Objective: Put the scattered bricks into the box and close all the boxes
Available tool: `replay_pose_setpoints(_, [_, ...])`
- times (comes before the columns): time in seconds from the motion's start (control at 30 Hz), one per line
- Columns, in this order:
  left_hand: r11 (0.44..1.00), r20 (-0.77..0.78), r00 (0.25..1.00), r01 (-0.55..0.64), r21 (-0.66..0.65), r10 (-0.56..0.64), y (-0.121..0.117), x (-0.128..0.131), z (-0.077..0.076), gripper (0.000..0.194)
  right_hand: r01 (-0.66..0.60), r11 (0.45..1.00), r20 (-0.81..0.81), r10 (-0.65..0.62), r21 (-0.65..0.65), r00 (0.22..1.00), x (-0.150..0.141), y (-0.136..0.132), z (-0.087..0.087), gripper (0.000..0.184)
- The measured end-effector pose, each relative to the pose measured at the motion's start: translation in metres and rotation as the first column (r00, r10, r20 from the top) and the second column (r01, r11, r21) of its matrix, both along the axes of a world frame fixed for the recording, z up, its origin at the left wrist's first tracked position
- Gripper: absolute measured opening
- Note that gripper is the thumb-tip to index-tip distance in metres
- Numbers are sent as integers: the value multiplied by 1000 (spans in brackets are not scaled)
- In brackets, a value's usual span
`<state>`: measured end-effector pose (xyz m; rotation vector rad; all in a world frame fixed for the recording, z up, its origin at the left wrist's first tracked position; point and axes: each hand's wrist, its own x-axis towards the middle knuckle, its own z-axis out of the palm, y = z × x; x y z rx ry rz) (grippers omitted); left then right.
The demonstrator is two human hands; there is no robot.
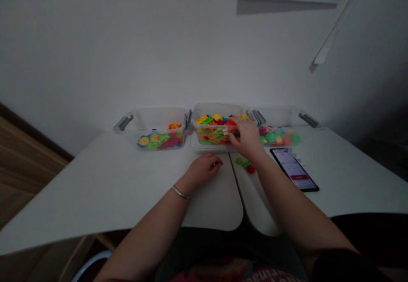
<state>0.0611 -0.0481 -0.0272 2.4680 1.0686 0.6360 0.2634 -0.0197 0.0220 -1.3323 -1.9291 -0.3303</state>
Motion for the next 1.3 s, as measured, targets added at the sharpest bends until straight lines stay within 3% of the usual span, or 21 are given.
replay_pose_setpoints(0.33, [1000, -16, 1000, -8, -15, 8, -1, 0, 5, 17, -43, 992, -294, 75, 115, 953, 14, -35, -3, 31])
replay_pose_setpoints(0.4, [1000, -16, 1000, -10, -10, 9, -1, 0, 4, 17, -53, 997, -326, 69, 57, 943, 17, -40, -10, 25])
replay_pose_setpoints(0.5, [1000, -14, 1000, -7, -9, 6, -1, -1, 2, 17, -25, 988, -327, -25, -150, 945, 26, -45, -27, 22])
replay_pose_setpoints(0.6, [1000, -13, 1000, -19, -17, 19, -1, -1, 1, 18, 4, 919, -260, -116, -395, 959, 38, -50, -45, 26])
replay_pose_setpoints(0.7, [999, -19, 999, -26, -28, 25, -1, 0, 2, 18, 17, 856, -170, -122, -516, 978, 48, -55, -56, 32])
replay_pose_setpoints(0.87, [999, -20, 999, -32, -44, 31, -1, -1, 3, 18, 45, 819, -117, -137, -572, 984, 57, -57, -62, 41])
replay_pose_setpoints(1.13, [999, -15, 1000, -24, -29, 23, -1, 0, 3, 18, 57, 806, -89, -135, -589, 987, 56, -54, -69, 37])
replay_pose_setpoints(1.3, [999, -12, 1000, -20, -27, 20, -2, 1, 6, 17, 63, 836, -119, -151, -545, 981, 48, -51, -74, 37])
